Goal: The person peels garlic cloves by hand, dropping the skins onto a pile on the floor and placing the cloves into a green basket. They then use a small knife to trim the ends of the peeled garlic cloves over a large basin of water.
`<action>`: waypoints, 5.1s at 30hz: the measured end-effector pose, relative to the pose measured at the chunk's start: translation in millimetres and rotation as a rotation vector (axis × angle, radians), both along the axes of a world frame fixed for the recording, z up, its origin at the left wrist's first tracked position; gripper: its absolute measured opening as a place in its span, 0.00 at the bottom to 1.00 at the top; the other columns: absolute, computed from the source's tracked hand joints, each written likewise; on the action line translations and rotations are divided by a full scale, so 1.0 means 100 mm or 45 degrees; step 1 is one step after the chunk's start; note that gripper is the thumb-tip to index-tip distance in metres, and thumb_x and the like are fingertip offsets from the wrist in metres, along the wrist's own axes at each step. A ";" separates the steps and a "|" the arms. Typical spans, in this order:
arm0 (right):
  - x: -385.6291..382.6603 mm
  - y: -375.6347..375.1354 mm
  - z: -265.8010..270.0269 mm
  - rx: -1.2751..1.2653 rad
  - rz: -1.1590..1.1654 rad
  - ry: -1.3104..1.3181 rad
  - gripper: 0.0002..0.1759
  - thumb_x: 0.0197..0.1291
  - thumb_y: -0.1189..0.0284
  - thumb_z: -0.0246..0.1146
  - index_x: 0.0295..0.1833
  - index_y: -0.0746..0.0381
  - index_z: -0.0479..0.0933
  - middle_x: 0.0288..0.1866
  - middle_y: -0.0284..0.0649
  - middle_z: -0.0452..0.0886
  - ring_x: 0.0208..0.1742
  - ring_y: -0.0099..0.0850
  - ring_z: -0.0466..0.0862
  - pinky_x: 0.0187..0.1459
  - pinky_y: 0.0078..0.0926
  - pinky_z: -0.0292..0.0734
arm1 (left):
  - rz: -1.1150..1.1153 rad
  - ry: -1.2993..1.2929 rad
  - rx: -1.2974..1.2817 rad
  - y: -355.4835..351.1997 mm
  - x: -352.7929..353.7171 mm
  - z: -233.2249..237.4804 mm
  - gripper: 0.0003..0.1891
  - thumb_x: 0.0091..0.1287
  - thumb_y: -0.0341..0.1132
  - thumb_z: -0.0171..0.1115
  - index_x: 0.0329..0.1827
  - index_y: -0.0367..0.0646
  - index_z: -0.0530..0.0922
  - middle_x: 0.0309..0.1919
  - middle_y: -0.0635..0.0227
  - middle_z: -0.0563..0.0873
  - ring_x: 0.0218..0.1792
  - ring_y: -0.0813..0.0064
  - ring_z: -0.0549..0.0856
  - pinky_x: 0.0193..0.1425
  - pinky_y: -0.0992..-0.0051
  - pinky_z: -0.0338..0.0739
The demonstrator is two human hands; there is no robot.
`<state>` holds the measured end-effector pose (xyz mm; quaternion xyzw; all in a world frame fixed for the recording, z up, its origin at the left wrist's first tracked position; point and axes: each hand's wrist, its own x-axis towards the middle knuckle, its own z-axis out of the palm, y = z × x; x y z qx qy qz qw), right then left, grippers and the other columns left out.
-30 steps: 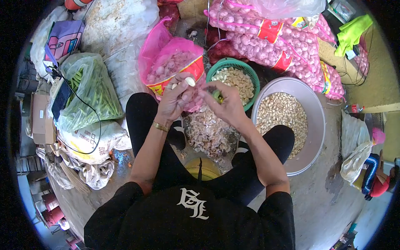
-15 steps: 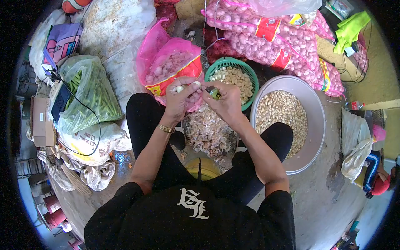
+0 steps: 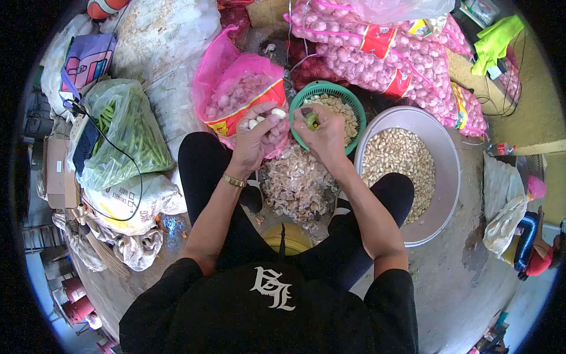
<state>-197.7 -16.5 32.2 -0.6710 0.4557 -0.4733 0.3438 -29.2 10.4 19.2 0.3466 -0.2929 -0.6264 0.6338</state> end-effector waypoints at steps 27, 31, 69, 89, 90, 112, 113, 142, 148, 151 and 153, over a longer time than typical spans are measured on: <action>0.05 0.02 0.05 0.133 0.230 -0.187 0.08 0.62 0.74 0.69 0.44 0.67 0.84 0.29 0.31 0.84 0.31 0.15 0.77 0.35 0.18 0.73 | -0.101 -0.018 0.072 0.02 -0.01 -0.07 0.13 0.69 0.30 0.64 0.55 0.36 0.79 0.36 0.69 0.87 0.28 0.87 0.82 0.30 0.86 0.78; 0.04 0.02 0.03 0.089 0.229 -0.111 0.07 0.63 0.75 0.67 0.43 0.68 0.83 0.27 0.32 0.83 0.29 0.14 0.76 0.32 0.17 0.72 | -0.074 -0.085 0.040 0.00 0.02 -0.11 0.14 0.69 0.32 0.65 0.53 0.36 0.79 0.34 0.69 0.87 0.27 0.87 0.82 0.29 0.86 0.77; -0.02 -0.03 0.10 0.519 0.241 -0.283 0.09 0.66 0.72 0.63 0.41 0.68 0.82 0.31 0.29 0.83 0.33 0.14 0.76 0.37 0.17 0.72 | -0.035 0.036 0.082 -0.02 -0.03 -0.07 0.12 0.68 0.32 0.65 0.52 0.39 0.79 0.23 0.72 0.82 0.19 0.89 0.77 0.18 0.87 0.66; 0.12 0.02 0.00 0.094 0.099 -0.029 0.07 0.61 0.73 0.66 0.39 0.67 0.83 0.23 0.37 0.82 0.26 0.16 0.76 0.29 0.19 0.71 | 0.224 -0.832 -0.386 0.07 -0.04 -0.11 0.09 0.67 0.27 0.63 0.49 0.37 0.81 0.27 0.74 0.81 0.23 0.90 0.76 0.25 0.86 0.69; 0.12 0.02 0.00 0.169 0.103 -0.023 0.07 0.61 0.73 0.65 0.38 0.67 0.83 0.23 0.35 0.81 0.26 0.15 0.75 0.28 0.18 0.71 | 0.207 -0.827 -0.393 0.07 -0.05 -0.11 0.09 0.68 0.27 0.63 0.49 0.37 0.81 0.27 0.73 0.81 0.23 0.90 0.76 0.24 0.86 0.69; -0.12 -0.03 0.00 0.233 0.210 -0.047 0.08 0.58 0.72 0.67 0.38 0.66 0.82 0.26 0.34 0.81 0.30 0.17 0.76 0.36 0.19 0.72 | -0.088 0.212 0.100 0.01 0.11 0.08 0.12 0.73 0.32 0.59 0.55 0.39 0.79 0.43 0.56 0.88 0.19 0.89 0.77 0.17 0.87 0.68; -0.15 0.01 0.02 0.320 0.348 0.101 0.07 0.58 0.73 0.68 0.36 0.66 0.82 0.28 0.33 0.82 0.31 0.17 0.77 0.37 0.19 0.73 | -0.059 0.214 0.103 0.00 0.10 0.09 0.10 0.72 0.32 0.60 0.52 0.39 0.80 0.40 0.58 0.88 0.18 0.88 0.76 0.17 0.88 0.68; -0.30 -0.04 -0.10 0.246 0.128 -0.180 0.11 0.60 0.75 0.68 0.46 0.69 0.82 0.39 0.39 0.86 0.40 0.21 0.82 0.44 0.22 0.76 | -0.449 0.394 0.213 -0.23 -0.40 -0.09 0.20 0.78 0.38 0.50 0.67 0.36 0.68 0.57 0.56 0.81 0.52 0.73 0.83 0.61 0.72 0.79; -0.16 -0.02 0.05 0.435 0.074 -0.462 0.09 0.63 0.73 0.66 0.43 0.68 0.82 0.39 0.36 0.86 0.39 0.19 0.81 0.43 0.20 0.76 | -0.401 0.353 0.162 -0.14 -0.32 -0.01 0.18 0.76 0.35 0.52 0.65 0.39 0.70 0.60 0.55 0.79 0.59 0.72 0.81 0.66 0.71 0.76; -0.09 -0.06 -0.13 0.486 0.080 -0.437 0.10 0.64 0.72 0.66 0.44 0.68 0.82 0.38 0.35 0.85 0.39 0.19 0.80 0.43 0.19 0.76 | -0.351 0.267 0.097 -0.13 -0.29 -0.10 0.16 0.76 0.34 0.53 0.62 0.38 0.72 0.60 0.55 0.80 0.62 0.70 0.79 0.67 0.72 0.75; -0.07 -0.06 -0.18 0.421 0.115 -0.409 0.10 0.64 0.71 0.67 0.44 0.69 0.82 0.38 0.35 0.85 0.40 0.19 0.80 0.43 0.19 0.76 | -0.292 0.280 0.056 -0.12 -0.25 -0.14 0.15 0.75 0.32 0.55 0.61 0.37 0.74 0.58 0.55 0.81 0.60 0.68 0.81 0.65 0.71 0.78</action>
